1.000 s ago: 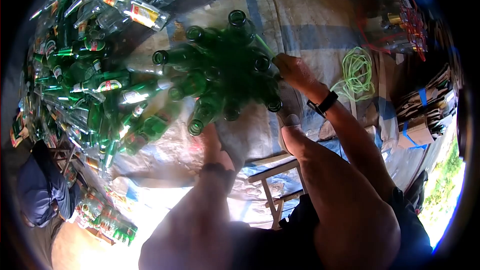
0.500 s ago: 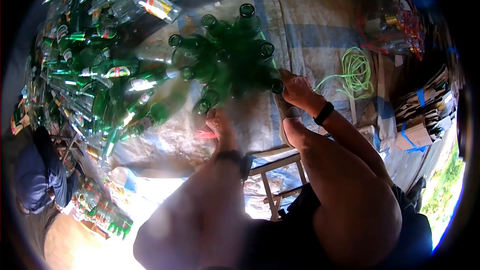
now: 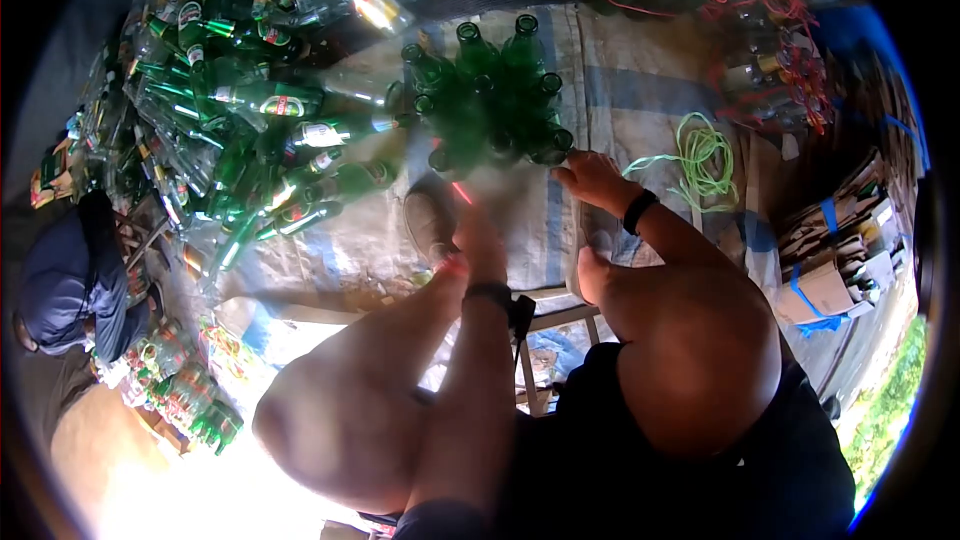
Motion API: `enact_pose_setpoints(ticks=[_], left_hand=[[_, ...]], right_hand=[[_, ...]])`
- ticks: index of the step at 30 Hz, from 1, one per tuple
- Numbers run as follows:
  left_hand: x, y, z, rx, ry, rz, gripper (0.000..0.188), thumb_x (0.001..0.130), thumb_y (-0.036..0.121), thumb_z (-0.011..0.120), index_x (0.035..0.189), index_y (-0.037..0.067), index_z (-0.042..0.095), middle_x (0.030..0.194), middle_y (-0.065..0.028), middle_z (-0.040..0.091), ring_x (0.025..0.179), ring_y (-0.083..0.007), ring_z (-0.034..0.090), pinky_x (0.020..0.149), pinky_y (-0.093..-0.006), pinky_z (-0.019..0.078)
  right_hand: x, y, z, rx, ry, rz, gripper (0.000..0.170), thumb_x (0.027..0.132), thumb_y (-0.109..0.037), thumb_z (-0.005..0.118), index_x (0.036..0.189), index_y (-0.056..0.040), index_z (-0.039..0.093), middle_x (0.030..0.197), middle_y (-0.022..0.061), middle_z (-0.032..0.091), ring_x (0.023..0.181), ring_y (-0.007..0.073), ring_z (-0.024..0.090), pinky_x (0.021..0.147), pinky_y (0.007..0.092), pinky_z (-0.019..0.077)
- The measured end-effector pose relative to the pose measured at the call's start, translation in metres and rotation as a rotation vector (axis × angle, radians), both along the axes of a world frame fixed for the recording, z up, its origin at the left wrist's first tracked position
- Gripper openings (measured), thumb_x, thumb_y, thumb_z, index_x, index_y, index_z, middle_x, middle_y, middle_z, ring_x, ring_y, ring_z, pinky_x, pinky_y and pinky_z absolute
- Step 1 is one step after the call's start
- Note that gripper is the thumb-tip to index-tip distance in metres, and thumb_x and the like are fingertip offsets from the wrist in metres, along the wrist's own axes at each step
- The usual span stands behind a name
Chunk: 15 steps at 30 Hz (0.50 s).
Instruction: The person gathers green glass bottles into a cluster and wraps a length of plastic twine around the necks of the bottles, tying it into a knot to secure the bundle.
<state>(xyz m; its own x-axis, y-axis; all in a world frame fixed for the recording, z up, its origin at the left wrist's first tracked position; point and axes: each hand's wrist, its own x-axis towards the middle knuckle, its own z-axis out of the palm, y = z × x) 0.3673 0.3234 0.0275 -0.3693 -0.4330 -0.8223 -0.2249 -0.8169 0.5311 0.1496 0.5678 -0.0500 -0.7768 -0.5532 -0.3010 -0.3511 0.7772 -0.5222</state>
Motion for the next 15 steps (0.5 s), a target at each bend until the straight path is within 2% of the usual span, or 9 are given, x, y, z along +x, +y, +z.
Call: enact_pose_setpoints(ticks=[3, 5, 7, 9, 12, 15], left_hand=[[-0.073, 0.054, -0.073, 0.113, 0.039, -0.066, 0.013, 0.096, 0.023, 0.065, 0.087, 0.014, 0.064, 0.072, 0.0025, 0.055, 0.059, -0.0119, 0.051, 0.053, -0.0287, 0.0415], [-0.071, 0.064, -0.119, 0.129, 0.023, -0.071, 0.013, 0.097, 0.023, 0.065, 0.087, 0.014, 0.064, 0.072, 0.0024, 0.055, 0.059, -0.0120, 0.051, 0.054, -0.0286, 0.0418], [-0.053, 0.064, -0.157, 0.353, 0.006, -0.063, 0.010, 0.097, 0.024, 0.067, 0.093, 0.015, 0.066, 0.078, 0.0017, 0.059, 0.070, -0.0136, 0.056, 0.065, -0.0339, 0.0472], [-0.034, 0.061, -0.156, 0.344, -0.041, -0.060, 0.010, 0.097, 0.024, 0.067, 0.092, 0.015, 0.065, 0.077, 0.0022, 0.058, 0.068, -0.0129, 0.054, 0.063, -0.0323, 0.0453], [-0.031, 0.059, -0.132, 0.261, -0.071, -0.096, 0.012, 0.097, 0.025, 0.067, 0.089, 0.017, 0.063, 0.075, 0.0031, 0.056, 0.065, -0.0120, 0.052, 0.061, -0.0300, 0.0426], [-0.037, 0.067, -0.108, 0.207, -0.052, -0.167, 0.014, 0.097, 0.025, 0.068, 0.087, 0.018, 0.061, 0.073, 0.0039, 0.054, 0.063, -0.0110, 0.049, 0.058, -0.0277, 0.0398]], right_hand=[[0.014, 0.005, -0.020, 0.005, -0.045, -0.035, 0.043, 0.100, -0.039, 0.058, 0.097, 0.0031, 0.063, 0.090, 0.0296, 0.069, 0.088, 0.0487, 0.067, 0.077, 0.0573, 0.0530], [0.009, 0.004, -0.018, 0.042, -0.207, -0.058, 0.034, 0.102, -0.035, 0.052, 0.118, -0.0060, 0.059, 0.107, 0.0269, 0.070, 0.099, 0.0463, 0.068, 0.086, 0.0599, 0.0521], [0.013, 0.011, -0.016, 0.006, -0.171, -0.043, 0.034, 0.102, -0.035, 0.050, 0.120, -0.0080, 0.059, 0.106, 0.0258, 0.071, 0.099, 0.0459, 0.068, 0.086, 0.0598, 0.0524], [0.024, 0.016, -0.014, -0.032, -0.146, -0.033, 0.033, 0.103, -0.036, 0.049, 0.121, -0.0099, 0.059, 0.105, 0.0247, 0.071, 0.098, 0.0456, 0.068, 0.086, 0.0597, 0.0528], [0.036, 0.026, -0.015, 0.062, -0.152, -0.117, 0.030, 0.103, -0.032, 0.054, 0.116, -0.0052, 0.059, 0.101, 0.0249, 0.069, 0.093, 0.0491, 0.065, 0.079, 0.0578, 0.0518], [0.050, 0.039, -0.018, -0.052, -0.109, -0.183, 0.029, 0.103, -0.031, 0.055, 0.114, -0.0049, 0.059, 0.100, 0.0260, 0.067, 0.092, 0.0490, 0.064, 0.079, 0.0569, 0.0521]])
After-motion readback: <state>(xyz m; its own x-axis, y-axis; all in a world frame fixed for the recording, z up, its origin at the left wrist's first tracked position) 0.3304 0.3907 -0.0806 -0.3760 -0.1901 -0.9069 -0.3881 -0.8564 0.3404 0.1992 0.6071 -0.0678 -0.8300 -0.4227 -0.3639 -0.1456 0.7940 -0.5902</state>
